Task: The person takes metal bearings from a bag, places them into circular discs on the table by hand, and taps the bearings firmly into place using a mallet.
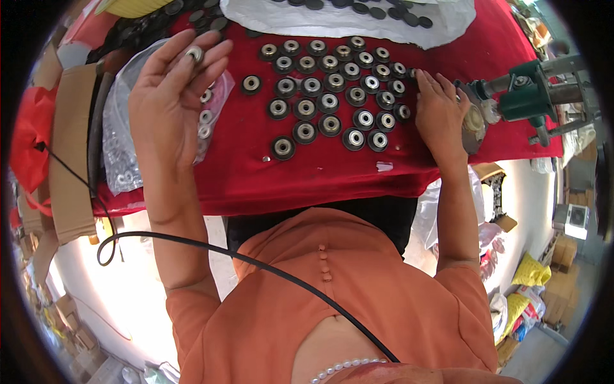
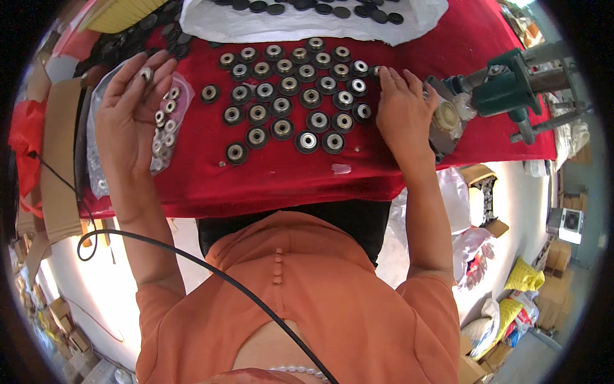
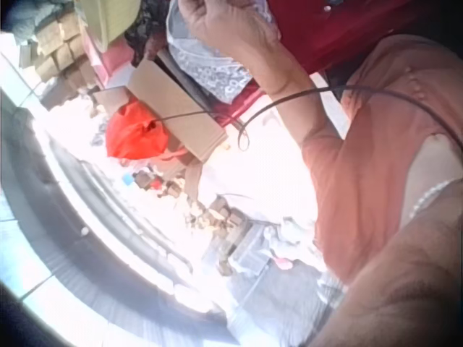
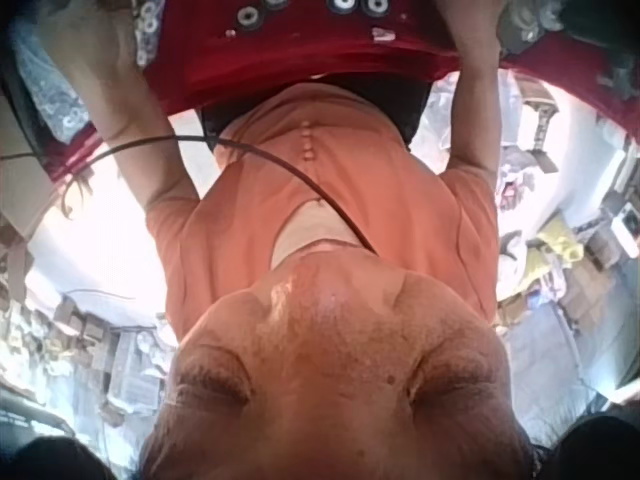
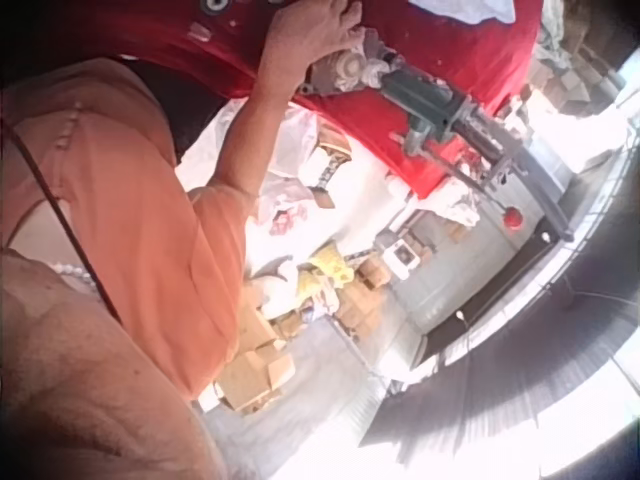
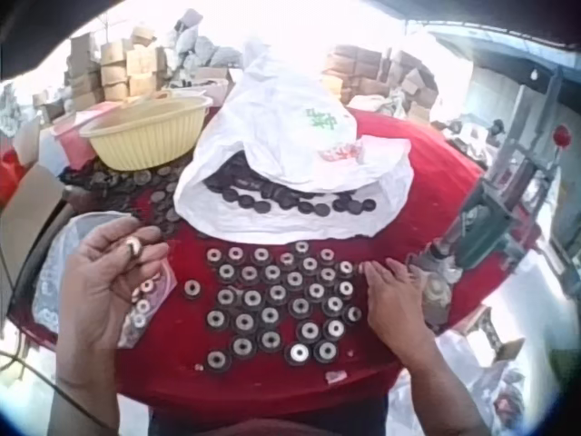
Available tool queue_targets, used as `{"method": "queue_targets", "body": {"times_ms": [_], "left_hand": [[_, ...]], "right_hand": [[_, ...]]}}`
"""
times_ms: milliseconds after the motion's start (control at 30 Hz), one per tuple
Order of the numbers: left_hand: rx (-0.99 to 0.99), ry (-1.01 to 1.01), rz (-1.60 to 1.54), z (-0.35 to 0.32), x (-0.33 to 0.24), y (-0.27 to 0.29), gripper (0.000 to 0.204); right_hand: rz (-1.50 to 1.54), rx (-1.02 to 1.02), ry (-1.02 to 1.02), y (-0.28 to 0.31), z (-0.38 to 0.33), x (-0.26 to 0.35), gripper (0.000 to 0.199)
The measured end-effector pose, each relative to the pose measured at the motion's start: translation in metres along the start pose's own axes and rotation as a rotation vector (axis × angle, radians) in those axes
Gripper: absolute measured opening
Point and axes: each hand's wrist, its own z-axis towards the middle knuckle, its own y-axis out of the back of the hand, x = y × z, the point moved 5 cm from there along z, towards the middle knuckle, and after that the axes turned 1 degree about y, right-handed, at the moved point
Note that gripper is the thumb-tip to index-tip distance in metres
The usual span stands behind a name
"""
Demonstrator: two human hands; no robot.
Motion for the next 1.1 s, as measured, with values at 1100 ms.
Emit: {"method": "queue_targets", "body": {"times_ms": [1100], "left_hand": [[-0.281,-0.704,1.289,-0.147,-0.034,0.141,0.029]], "right_hand": [[0.524,-0.092,0.12,0.068,0.021,0.039,0.033]]}}
